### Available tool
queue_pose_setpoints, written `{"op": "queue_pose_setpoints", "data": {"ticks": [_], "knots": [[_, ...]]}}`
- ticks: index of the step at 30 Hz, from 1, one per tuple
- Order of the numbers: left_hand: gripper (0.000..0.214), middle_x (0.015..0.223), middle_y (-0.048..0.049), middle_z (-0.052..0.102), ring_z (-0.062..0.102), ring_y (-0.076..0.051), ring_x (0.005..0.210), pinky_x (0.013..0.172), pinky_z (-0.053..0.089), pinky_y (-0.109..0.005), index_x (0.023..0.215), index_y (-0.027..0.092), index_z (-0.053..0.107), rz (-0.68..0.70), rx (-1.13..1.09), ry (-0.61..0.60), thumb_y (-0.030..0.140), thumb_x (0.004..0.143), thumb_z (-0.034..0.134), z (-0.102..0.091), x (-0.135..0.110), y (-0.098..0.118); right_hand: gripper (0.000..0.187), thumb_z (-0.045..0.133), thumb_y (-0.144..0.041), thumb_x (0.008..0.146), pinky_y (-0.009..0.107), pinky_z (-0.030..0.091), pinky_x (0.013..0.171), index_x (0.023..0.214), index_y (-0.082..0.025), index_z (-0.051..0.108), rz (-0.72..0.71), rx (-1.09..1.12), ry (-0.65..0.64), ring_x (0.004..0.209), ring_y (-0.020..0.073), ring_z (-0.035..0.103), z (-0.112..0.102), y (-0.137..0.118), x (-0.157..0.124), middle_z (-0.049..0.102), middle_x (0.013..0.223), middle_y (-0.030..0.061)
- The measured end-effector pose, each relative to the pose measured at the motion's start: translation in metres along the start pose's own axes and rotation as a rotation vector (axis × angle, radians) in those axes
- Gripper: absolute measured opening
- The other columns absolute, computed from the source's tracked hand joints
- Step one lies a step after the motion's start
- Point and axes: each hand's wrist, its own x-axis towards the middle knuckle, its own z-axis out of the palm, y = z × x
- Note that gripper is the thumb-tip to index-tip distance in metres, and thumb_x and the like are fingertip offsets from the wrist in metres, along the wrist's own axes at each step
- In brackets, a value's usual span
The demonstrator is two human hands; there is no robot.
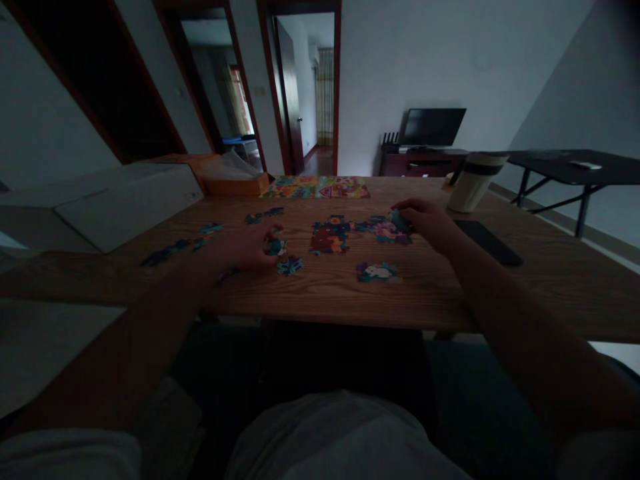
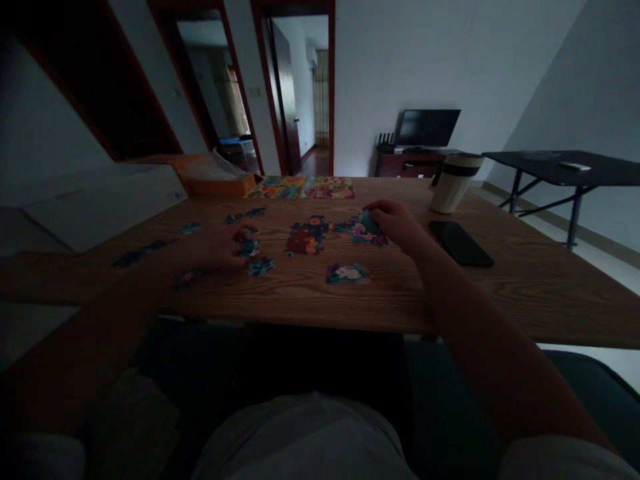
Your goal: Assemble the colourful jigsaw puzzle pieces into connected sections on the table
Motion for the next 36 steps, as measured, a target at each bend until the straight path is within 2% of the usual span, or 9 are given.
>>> {"op": "queue_pose_setpoints", "data": {"ticks": [3,6,10,13,19,23,27,33,36], "knots": [[0.089,0.124,-0.0118,0.064,0.064,-0.029,0.107,0.093,0.051,-0.039,0.144,0.02,0.045,0.068,-0.074,0.104,0.059,0.072,0.077,-0.005,0.013,0.026,0.017,0.058,-0.016,0.091,0.025,0.043,0.052,0.101,-0.017,0.071,0.001,-0.029,-0.045,0.063,0.0129,0.053,0.0,-0.002,-0.002,0.062,0.08,0.0053],[0.079,0.124,-0.0098,0.065,0.063,-0.027,0.109,0.094,0.05,-0.038,0.141,0.021,0.048,0.224,-0.097,0.168,0.054,0.075,0.076,-0.003,0.032,0.074,0.014,0.06,-0.017,0.092,0.025,0.043,0.05,0.102,-0.018,0.069,0.014,-0.069,-0.117,0.062,0.013,0.054,-0.003,-0.001,-0.002,0.063,0.083,0.0056],[0.07,0.125,-0.0093,0.065,0.064,-0.026,0.108,0.095,0.049,-0.036,0.138,0.021,0.053,0.382,-0.026,0.066,0.046,0.077,0.076,0.016,0.064,0.14,0.005,0.064,-0.017,0.09,0.021,0.042,0.047,0.095,-0.018,0.066,0.033,-0.167,-0.249,0.059,0.0111,0.053,-0.005,0.009,0.002,0.064,0.081,0.0048],[0.067,0.125,-0.0101,0.066,0.063,-0.028,0.109,0.094,0.049,-0.036,0.133,0.02,0.056,0.431,0.027,0.048,0.051,0.077,0.076,0.036,0.078,0.161,0.003,0.065,-0.017,0.09,0.02,0.045,0.047,0.09,-0.018,0.063,0.035,-0.199,-0.267,0.061,0.0115,0.056,-0.002,0.016,0.005,0.065,0.082,0.0054],[0.051,0.122,-0.0097,0.067,0.064,-0.024,0.108,0.094,0.049,-0.033,0.126,0.018,0.063,0.389,-0.017,-0.002,0.046,0.085,0.072,0.059,0.088,0.149,0.009,0.061,-0.009,0.087,0.03,0.057,0.062,0.086,-0.019,0.06,0.069,-0.257,-0.38,0.071,0.017,0.063,0.015,0.016,0.001,0.068,0.089,0.008],[0.04,0.12,-0.0093,0.068,0.063,-0.024,0.111,0.099,0.047,-0.034,0.124,0.02,0.069,0.481,0.012,-0.013,0.045,0.093,0.066,0.061,0.093,0.142,0.008,0.06,-0.011,0.088,0.031,0.055,0.064,0.086,-0.018,0.059,0.011,-0.396,-0.358,0.073,0.0175,0.063,0.023,0.017,-0.001,0.069,0.092,0.0084],[0.039,0.12,-0.0077,0.069,0.064,-0.023,0.11,0.1,0.046,-0.034,0.13,0.024,0.068,0.562,0.009,-0.007,0.042,0.095,0.064,0.061,0.094,0.141,0.008,0.061,-0.011,0.089,0.031,0.052,0.074,0.086,-0.018,0.06,-0.107,-0.628,-0.291,0.081,0.0188,0.064,0.027,0.02,0.0,0.07,0.093,0.009],[0.035,0.116,-0.0078,0.07,0.064,-0.023,0.107,0.1,0.046,-0.034,0.126,0.024,0.07,0.573,0.026,-0.007,0.04,0.096,0.063,0.062,0.094,0.139,0.004,0.062,-0.015,0.091,0.03,0.05,0.074,0.09,-0.018,0.062,-0.14,-0.747,-0.283,0.082,0.0194,0.065,0.024,0.022,0.0,0.072,0.096,0.0094],[0.039,0.119,-0.0077,0.068,0.062,-0.023,0.108,0.1,0.046,-0.034,0.132,0.027,0.068,0.575,0.054,0.006,0.041,0.097,0.063,0.061,0.093,0.14,0.002,0.062,-0.02,0.093,0.031,0.049,0.072,0.091,-0.019,0.062,-0.162,-0.795,-0.295,0.081,0.0195,0.064,0.023,0.023,0.001,0.072,0.096,0.0093]]}}
